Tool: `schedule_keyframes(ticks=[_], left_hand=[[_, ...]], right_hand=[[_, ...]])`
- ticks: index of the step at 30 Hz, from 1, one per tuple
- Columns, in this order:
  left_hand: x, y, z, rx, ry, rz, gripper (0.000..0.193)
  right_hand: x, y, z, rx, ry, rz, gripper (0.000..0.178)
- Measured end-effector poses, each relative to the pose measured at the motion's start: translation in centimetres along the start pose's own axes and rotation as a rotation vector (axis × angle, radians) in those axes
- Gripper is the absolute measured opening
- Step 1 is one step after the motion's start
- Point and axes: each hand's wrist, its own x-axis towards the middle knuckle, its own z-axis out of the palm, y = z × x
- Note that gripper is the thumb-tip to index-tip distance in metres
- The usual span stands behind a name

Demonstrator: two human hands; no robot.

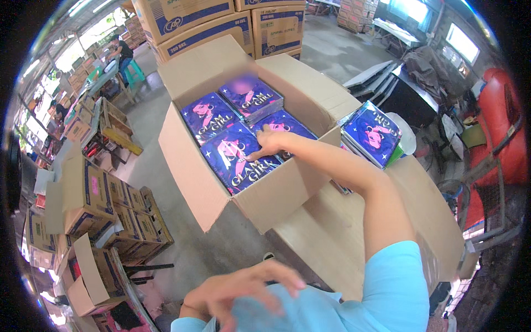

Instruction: The person wraps spiral-bound notebooks in clear plastic bags on a wooden table. They place a notebook on a plastic sheet, fold the plastic over it, and smooth it out. The person then places the wrapped notebook into a cardboard box and repeats the process with additional notebooks.

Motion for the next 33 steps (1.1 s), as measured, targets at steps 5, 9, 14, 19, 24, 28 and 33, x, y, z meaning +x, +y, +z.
schedule_keyframes(ticks=[5, 9, 14, 19, 24, 28, 33], left_hand=[[2.4, -2.0, -6.2, 0.492, 0.224, -0.213, 0.047], [11.7, -4.3, -15.7, 0.259, 0.474, -0.402, 0.053], [23.9, -22.4, -23.3, 0.078, 0.571, -0.729, 0.071], [27.2, -29.1, -28.7, 0.614, 0.426, -0.796, 0.075], [26.7, -27.1, -21.0, 1.206, 0.28, -0.741, 0.062], [22.9, -25.9, -13.5, 1.069, 0.834, 0.107, 0.033], [7.1, -34.8, -5.1, 0.65, 0.928, -0.484, 0.025]], right_hand=[[-7.6, 0.1, -0.9, 0.162, 0.698, -0.196, 0.067], [-21.7, 12.4, 1.2, 0.615, 1.611, 0.377, 0.038], [-23.3, 23.7, 9.1, 1.06, 1.536, 1.021, 0.078], [-20.5, 17.3, 6.0, 1.82, 1.143, 0.772, 0.085], [-22.0, 19.7, 8.4, 1.966, 1.073, 0.767, 0.085], [-23.3, 17.3, 8.3, 2.033, 1.256, 0.607, 0.099], [-24.1, 24.3, 18.4, 1.856, 1.459, 0.857, 0.108]])
